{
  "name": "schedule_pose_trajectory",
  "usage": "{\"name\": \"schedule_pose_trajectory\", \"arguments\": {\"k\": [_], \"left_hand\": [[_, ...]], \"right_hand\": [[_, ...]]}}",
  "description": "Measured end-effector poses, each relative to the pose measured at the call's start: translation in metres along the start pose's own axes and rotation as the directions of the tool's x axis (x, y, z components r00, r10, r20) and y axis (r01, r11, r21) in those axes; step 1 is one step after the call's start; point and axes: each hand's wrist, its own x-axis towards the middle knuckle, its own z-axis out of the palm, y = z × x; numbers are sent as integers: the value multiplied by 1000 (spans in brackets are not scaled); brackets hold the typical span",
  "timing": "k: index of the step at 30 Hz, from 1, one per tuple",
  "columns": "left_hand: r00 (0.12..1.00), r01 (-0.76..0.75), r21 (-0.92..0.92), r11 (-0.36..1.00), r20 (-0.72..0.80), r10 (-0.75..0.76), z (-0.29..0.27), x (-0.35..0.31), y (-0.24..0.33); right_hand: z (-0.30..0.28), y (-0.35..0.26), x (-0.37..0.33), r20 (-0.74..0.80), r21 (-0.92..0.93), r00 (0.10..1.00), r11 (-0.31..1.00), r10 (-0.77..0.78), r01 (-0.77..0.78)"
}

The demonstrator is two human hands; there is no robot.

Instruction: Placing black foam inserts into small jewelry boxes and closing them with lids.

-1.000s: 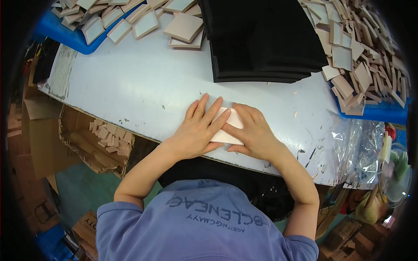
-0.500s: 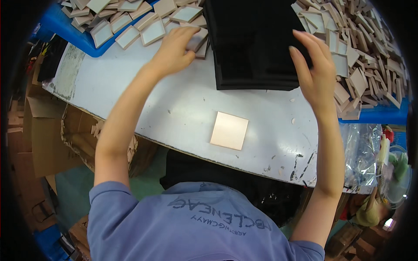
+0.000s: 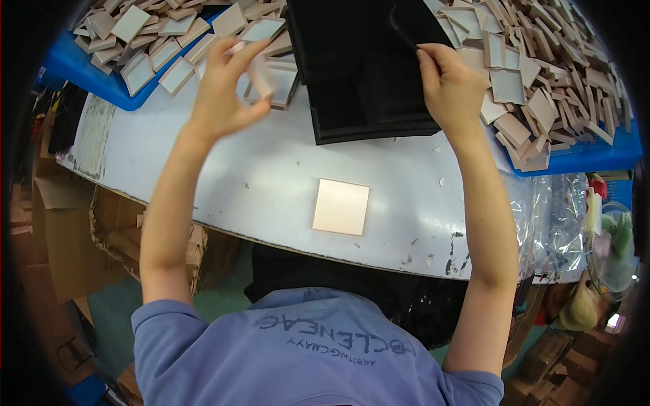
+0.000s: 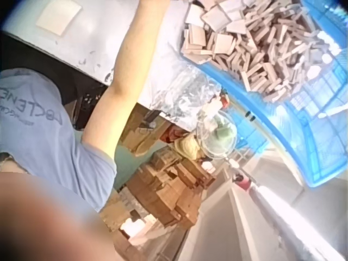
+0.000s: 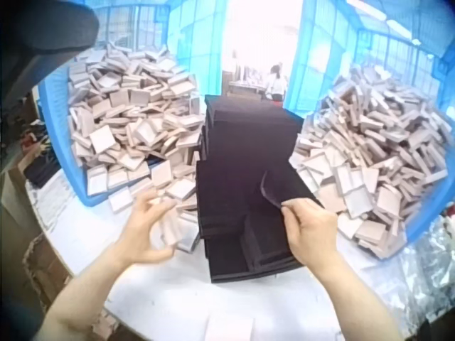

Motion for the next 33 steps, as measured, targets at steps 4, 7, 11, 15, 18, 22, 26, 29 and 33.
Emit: {"name": "schedule_pose_trajectory", "arguments": {"k": [4,7,11,15,18,22,26,29,33], "left_hand": [[992,-49,-478,877,81,100,4,-61,79],[950,62,-630,775,275,148,36,-93,119],[934,201,-583,787,356,25,51,-113,115],[922,282,-589,757,385,-44,50,-111,119],[923,244,-561,791,385,-11,49,-111,118],[921,230,-566,792,388,10,43,-104,120],[872,124,-326,937,487,54,27,-112,121],[892,88,-297,951,448,58,23,-115,121],[891,75,-350,934,444,94,28,-112,123]], "right_hand": [[2,7,-5,-79,152,986,979,147,-134],[-14,-9,-15,-302,149,953,986,-22,70],[-48,-55,-103,108,158,850,853,-515,497],[-59,-78,-132,408,314,747,849,-525,425],[-55,-85,-135,503,389,698,855,-510,344],[-51,-80,-126,572,558,664,822,-481,115],[-55,-34,-70,315,576,901,815,-298,68],[-42,40,-16,-6,257,966,934,260,-250],[-14,150,5,258,-223,961,961,-102,162]]}}
